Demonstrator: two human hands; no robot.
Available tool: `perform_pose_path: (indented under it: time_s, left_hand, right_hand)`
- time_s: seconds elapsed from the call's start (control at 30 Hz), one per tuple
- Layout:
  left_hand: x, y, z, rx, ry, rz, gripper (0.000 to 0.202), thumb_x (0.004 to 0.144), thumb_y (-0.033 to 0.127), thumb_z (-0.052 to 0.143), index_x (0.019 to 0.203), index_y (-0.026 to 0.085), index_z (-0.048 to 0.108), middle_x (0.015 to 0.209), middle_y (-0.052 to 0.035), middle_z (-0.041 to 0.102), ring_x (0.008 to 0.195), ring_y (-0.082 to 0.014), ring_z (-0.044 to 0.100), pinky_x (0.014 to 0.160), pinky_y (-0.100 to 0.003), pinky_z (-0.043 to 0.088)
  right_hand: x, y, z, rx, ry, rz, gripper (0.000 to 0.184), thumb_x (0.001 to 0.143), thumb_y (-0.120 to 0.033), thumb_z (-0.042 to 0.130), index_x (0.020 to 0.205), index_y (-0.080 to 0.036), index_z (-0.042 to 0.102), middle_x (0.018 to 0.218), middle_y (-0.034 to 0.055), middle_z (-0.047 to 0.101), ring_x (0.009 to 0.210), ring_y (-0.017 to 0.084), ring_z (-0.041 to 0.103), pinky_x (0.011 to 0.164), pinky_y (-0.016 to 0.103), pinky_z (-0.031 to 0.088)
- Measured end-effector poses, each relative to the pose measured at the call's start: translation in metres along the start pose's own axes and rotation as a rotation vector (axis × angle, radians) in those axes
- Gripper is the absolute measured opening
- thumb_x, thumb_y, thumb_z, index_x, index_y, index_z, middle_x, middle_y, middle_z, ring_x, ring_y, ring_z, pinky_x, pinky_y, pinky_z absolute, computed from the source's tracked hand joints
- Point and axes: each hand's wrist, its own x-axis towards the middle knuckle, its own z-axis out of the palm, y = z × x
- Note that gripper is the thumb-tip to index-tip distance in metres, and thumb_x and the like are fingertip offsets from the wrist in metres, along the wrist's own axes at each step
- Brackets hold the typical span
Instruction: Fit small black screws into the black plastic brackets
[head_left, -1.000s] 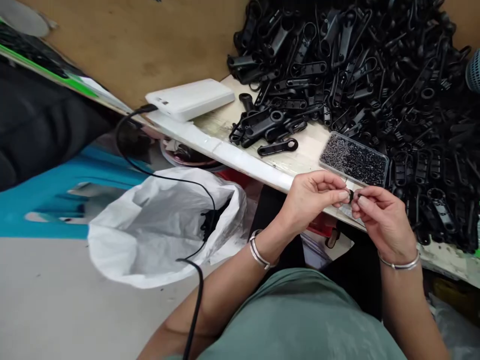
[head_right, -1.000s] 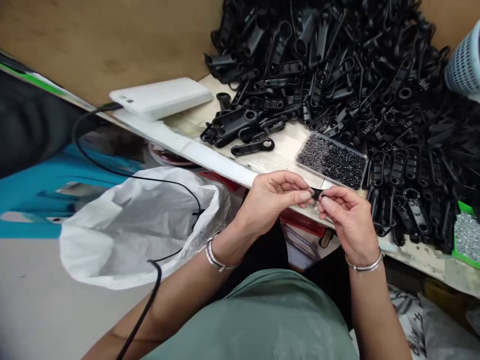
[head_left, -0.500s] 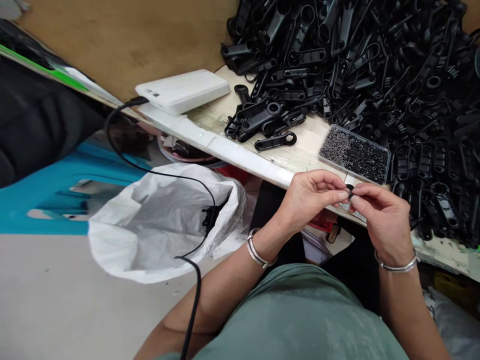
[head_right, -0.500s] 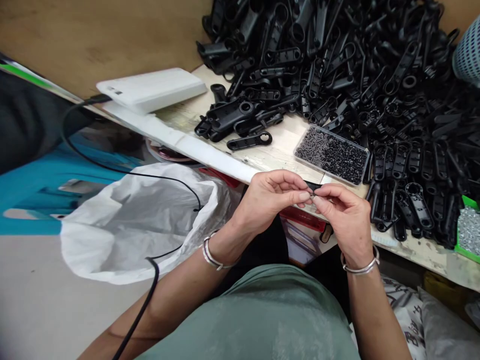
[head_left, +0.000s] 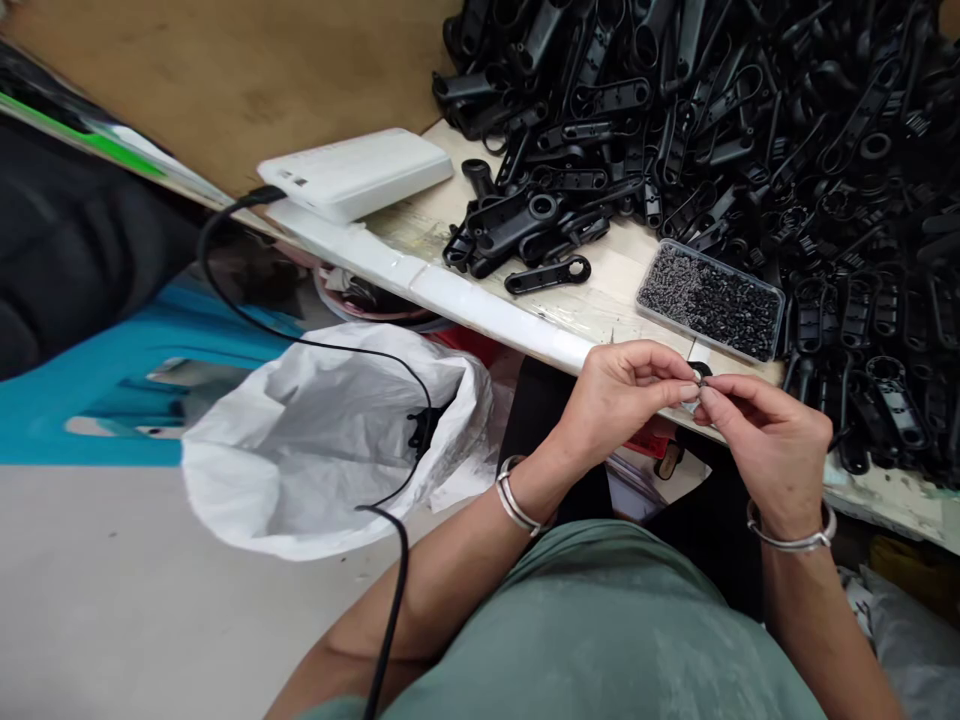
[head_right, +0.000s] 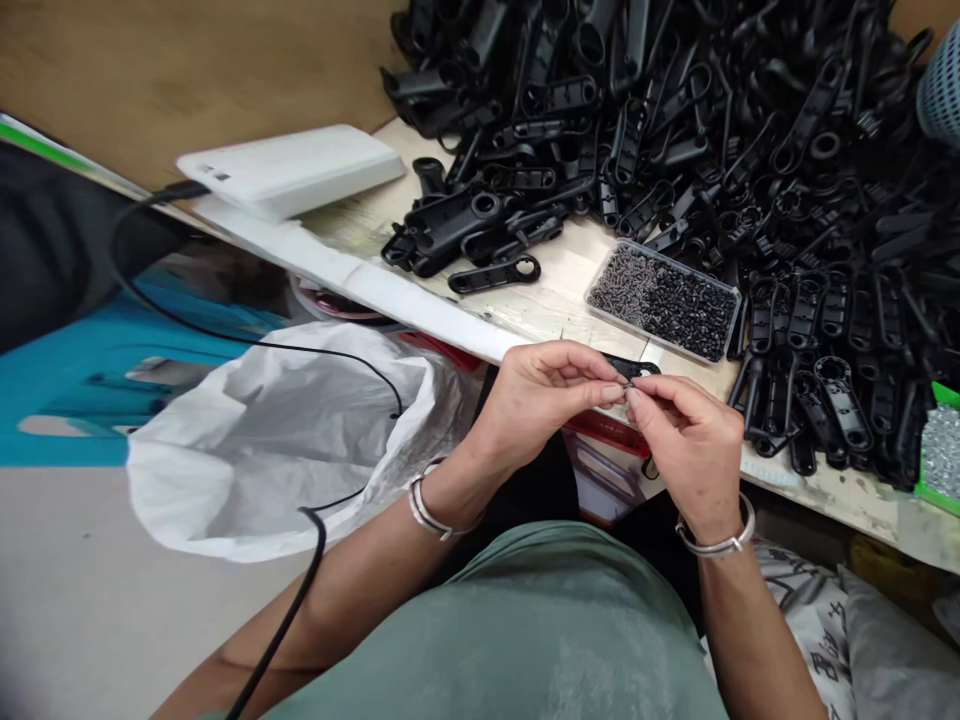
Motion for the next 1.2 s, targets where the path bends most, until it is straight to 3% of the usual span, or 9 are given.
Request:
perform_pose_path:
  time_s: [0.13, 0.33, 0.43, 0.57, 0.67, 0.73, 0.93, 1.03, 1.2]
  left_hand:
    - [-0.001, -0.004, 0.001, 0.067, 0.011, 0.05, 0.019, 0.06, 0.023, 0.085, 0.068, 0.014, 0.07, 0.068, 0.0003, 0.071, 0.063, -0.0091, 0.065, 0.065, -0.02, 0.056]
    - [-0.009, -0.009, -0.004, 0.352, -0.022, 0.122, 0.004, 0.073, 0.016, 0.075, 0.073, 0.015, 0.071, 0.07, 0.0003, 0.072, 0.063, -0.0098, 0.065, 0.063, -0.019, 0.054]
    - [-0.015, -0.007, -0.012, 0.634, -0.058, 0.244, 0.004, 0.081, 0.02, 0.07, 0.082, 0.017, 0.072, 0.078, -0.0009, 0.074, 0.069, -0.0126, 0.068, 0.068, -0.023, 0.056]
    - [-0.011, 0.0, -0.025, 1.17, 0.004, 0.647, 0.012, 0.09, 0.019, 0.06, 0.096, 0.019, 0.071, 0.105, -0.0053, 0.075, 0.098, -0.0192, 0.067, 0.088, -0.033, 0.052]
    - [0.001, 0.002, -0.029, 1.508, -0.094, 0.683, 0.014, 0.089, 0.018, 0.062, 0.101, 0.018, 0.069, 0.117, -0.008, 0.071, 0.11, -0.0256, 0.061, 0.088, -0.038, 0.047]
    - [0.008, 0.001, -0.029, 1.633, -0.171, 0.637, 0.013, 0.09, 0.017, 0.061, 0.099, 0.017, 0.069, 0.114, -0.008, 0.071, 0.105, -0.0252, 0.062, 0.085, -0.037, 0.045]
    - [0.004, -0.009, -0.025, 1.671, -0.229, 0.614, 0.018, 0.094, 0.017, 0.052, 0.084, 0.016, 0.067, 0.091, -0.0042, 0.07, 0.08, -0.0177, 0.06, 0.074, -0.031, 0.04]
    - [-0.003, -0.013, -0.024, 1.674, -0.211, 0.637, 0.021, 0.095, 0.018, 0.053, 0.078, 0.017, 0.066, 0.087, -0.0035, 0.069, 0.079, -0.0177, 0.059, 0.074, -0.032, 0.039]
    - [-0.004, -0.011, -0.021, 1.637, -0.189, 0.662, 0.015, 0.094, 0.022, 0.056, 0.088, 0.018, 0.068, 0.098, -0.0045, 0.072, 0.09, -0.0197, 0.061, 0.082, -0.035, 0.038]
  right_hand:
    - [-0.003, -0.003, 0.0, -0.182, 0.007, -0.134, 0.011, 0.088, -0.026, 0.066, 0.088, -0.02, 0.074, 0.08, 0.003, 0.073, 0.064, 0.017, 0.068, 0.066, 0.029, 0.059]
    - [-0.006, -0.005, 0.001, -0.27, -0.019, -0.198, 0.011, 0.086, -0.02, 0.061, 0.08, -0.02, 0.071, 0.069, -0.0001, 0.07, 0.054, 0.013, 0.063, 0.059, 0.024, 0.056]
    - [-0.013, 0.005, -0.004, -0.237, -0.032, -0.125, 0.011, 0.086, -0.023, 0.063, 0.08, -0.02, 0.071, 0.067, -0.0004, 0.07, 0.053, 0.013, 0.064, 0.057, 0.024, 0.055]
    - [-0.02, 0.025, -0.014, -0.227, 0.019, 0.025, 0.014, 0.085, -0.03, 0.066, 0.083, -0.019, 0.072, 0.064, 0.0003, 0.069, 0.053, 0.015, 0.065, 0.057, 0.026, 0.054]
    - [-0.02, 0.033, -0.017, -0.268, 0.034, 0.035, 0.015, 0.084, -0.031, 0.066, 0.083, -0.018, 0.073, 0.066, 0.0009, 0.07, 0.055, 0.016, 0.065, 0.059, 0.027, 0.054]
    - [-0.018, 0.034, -0.016, -0.294, 0.033, 0.007, 0.015, 0.085, -0.031, 0.064, 0.082, -0.018, 0.073, 0.067, 0.0011, 0.07, 0.055, 0.016, 0.065, 0.061, 0.028, 0.054]
    - [-0.011, 0.031, -0.015, -0.369, 0.033, -0.084, 0.015, 0.085, -0.028, 0.062, 0.079, -0.02, 0.073, 0.071, 0.002, 0.071, 0.056, 0.015, 0.062, 0.062, 0.028, 0.054]
    - [-0.008, 0.031, -0.015, -0.414, 0.03, -0.113, 0.016, 0.086, -0.028, 0.061, 0.078, -0.02, 0.072, 0.072, 0.0026, 0.071, 0.057, 0.015, 0.062, 0.061, 0.027, 0.054]
    - [-0.007, 0.036, -0.015, -0.447, 0.014, -0.156, 0.014, 0.086, -0.025, 0.061, 0.08, -0.019, 0.072, 0.071, 0.0021, 0.07, 0.057, 0.014, 0.061, 0.061, 0.026, 0.053]
